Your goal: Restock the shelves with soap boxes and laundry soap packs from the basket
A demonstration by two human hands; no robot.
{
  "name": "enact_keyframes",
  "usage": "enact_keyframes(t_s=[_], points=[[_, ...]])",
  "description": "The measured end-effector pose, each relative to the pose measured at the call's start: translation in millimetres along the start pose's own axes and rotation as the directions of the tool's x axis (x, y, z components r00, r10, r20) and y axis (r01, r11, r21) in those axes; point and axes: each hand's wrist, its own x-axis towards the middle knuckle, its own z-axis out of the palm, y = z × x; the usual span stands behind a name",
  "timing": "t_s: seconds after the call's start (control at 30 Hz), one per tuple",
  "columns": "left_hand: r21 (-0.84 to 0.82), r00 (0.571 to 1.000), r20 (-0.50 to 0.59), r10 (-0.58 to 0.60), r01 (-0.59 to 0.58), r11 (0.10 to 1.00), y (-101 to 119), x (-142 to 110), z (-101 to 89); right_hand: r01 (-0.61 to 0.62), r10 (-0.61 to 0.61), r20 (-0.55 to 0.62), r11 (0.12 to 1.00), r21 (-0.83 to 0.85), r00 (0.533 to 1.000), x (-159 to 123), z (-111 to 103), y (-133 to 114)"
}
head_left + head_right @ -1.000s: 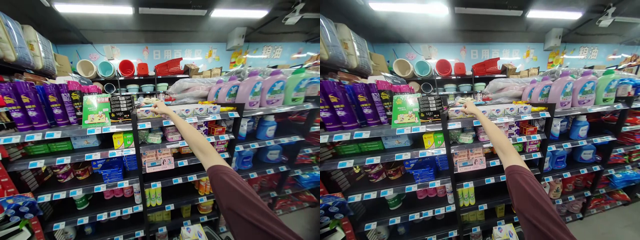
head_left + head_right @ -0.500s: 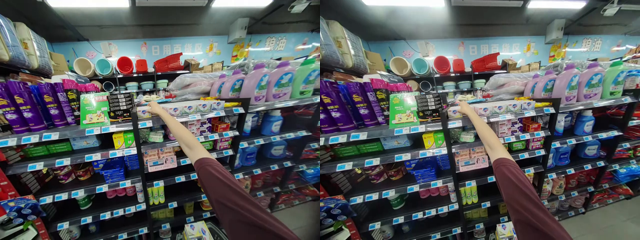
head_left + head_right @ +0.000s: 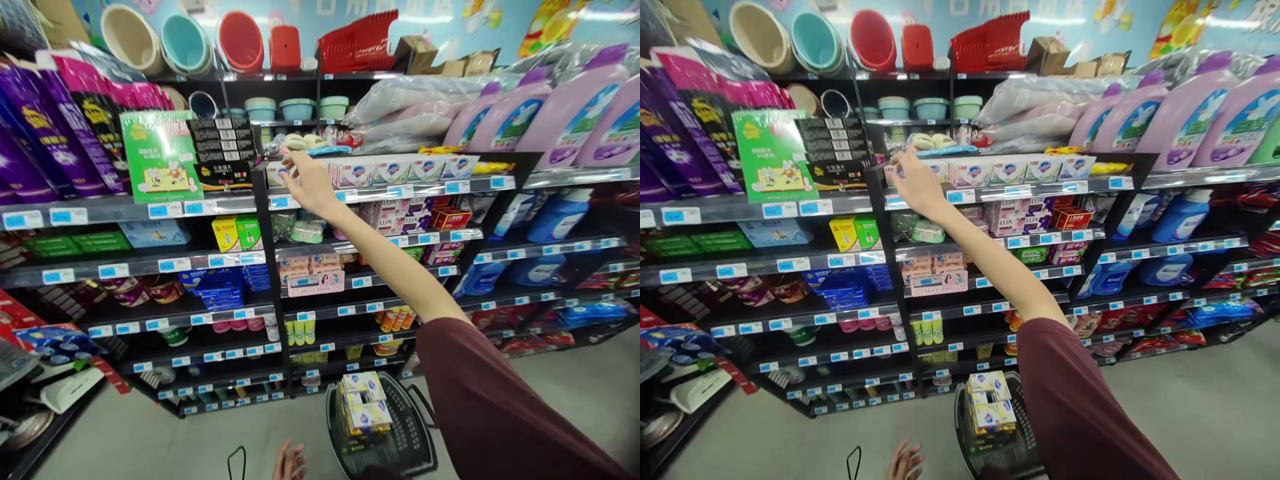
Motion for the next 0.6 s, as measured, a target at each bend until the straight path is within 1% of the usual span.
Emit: enact_keyframes(t_s=[0.03, 0.1, 0.13, 0.17, 0.2, 0.23, 0.27, 0.3, 0.33, 0.37, 0.4, 0.43, 0.47, 0.5, 0.53, 0.57, 0.6], points=[[-0.125, 0.999, 0.031, -0.010, 0.014, 0.992, -4.9, -1.3, 5.1, 0.036, -0.037, 0.016, 0.995, 0.097, 0.999, -32.1, -1.3, -17.9], [-0.388, 0.992, 0.121, 0.028, 0.021, 0.921, -5.0, -3.9, 17.6, 0.050, -0.067, 0.050, 0.957, 0.286, 0.997, -112.2, 6.7, -53.4], [-0.488, 0.982, 0.172, 0.073, 0.020, 0.873, -0.2, -5.3, 24.6, 0.025, -0.062, 0.090, 0.930, 0.366, 0.994, -159.4, 16.5, -69.8], [-0.551, 0.966, 0.225, 0.129, 0.017, 0.835, 7.1, -6.6, 31.7, -0.016, -0.049, 0.136, 0.900, 0.436, 0.990, -210.2, 29.8, -84.9], [-0.601, 0.945, 0.273, 0.178, 0.023, 0.799, 16.1, -7.7, 38.7, -0.112, 0.010, 0.208, 0.868, 0.483, 0.978, -263.3, 45.4, -98.5], [-0.632, 0.924, 0.311, 0.222, 0.027, 0.775, 25.9, -8.6, 45.4, -0.248, 0.111, 0.290, 0.833, 0.495, 0.951, -317.3, 62.0, -110.6], [-0.642, 0.914, 0.321, 0.248, 0.018, 0.766, 35.3, -9.3, 51.6, -0.394, 0.210, 0.394, 0.786, 0.476, 0.895, -370.3, 78.1, -121.3], [-0.634, 0.910, 0.321, 0.261, 0.002, 0.774, 43.6, -10.0, 57.4, -0.515, 0.263, 0.514, 0.733, 0.444, 0.816, -420.6, 92.4, -130.7], [-0.617, 0.910, 0.314, 0.270, -0.021, 0.786, 50.0, -10.7, 62.7, -0.618, 0.312, 0.598, 0.667, 0.415, 0.738, -466.3, 103.9, -138.6], [-0.598, 0.912, 0.296, 0.285, -0.056, 0.799, 54.4, -11.7, 67.6, -0.721, 0.392, 0.646, 0.581, 0.378, 0.655, -506.0, 112.1, -145.0], [-0.576, 0.907, 0.287, 0.308, -0.094, 0.812, 56.6, -12.8, 72.3, -0.823, 0.513, 0.655, 0.454, 0.341, 0.554, -538.7, 116.9, -149.9], [-0.557, 0.896, 0.284, 0.342, -0.136, 0.819, 57.1, -14.1, 76.9, -0.907, 0.621, 0.661, 0.285, 0.310, 0.421, -563.9, 118.6, -153.2], [-0.538, 0.877, 0.289, 0.384, -0.183, 0.823, 56.1, -15.4, 81.7, -0.957, 0.700, 0.674, 0.048, 0.285, 0.235, -581.8, 118.2, -154.9], [-0.510, 0.852, 0.304, 0.427, -0.233, 0.828, 53.9, -16.1, 86.6, -0.941, 0.730, 0.683, -0.212, 0.265, 0.027, -593.0, 116.6, -155.1], [-0.463, 0.826, 0.323, 0.461, -0.287, 0.839, 50.8, -16.0, 91.9, -0.859, 0.700, 0.695, -0.448, 0.248, -0.164, -598.7, 114.8, -153.9], [-0.387, 0.804, 0.345, 0.485, -0.349, 0.854, 46.6, -14.8, 97.3, -0.744, 0.635, 0.708, -0.626, 0.236, -0.309, -600.3, 113.6, -151.4], [-0.282, 0.785, 0.375, 0.494, -0.411, 0.867, 41.2, -12.2, 102.6, -0.633, 0.571, 0.718, -0.738, 0.235, -0.399, -599.2, 113.6, -148.1]])
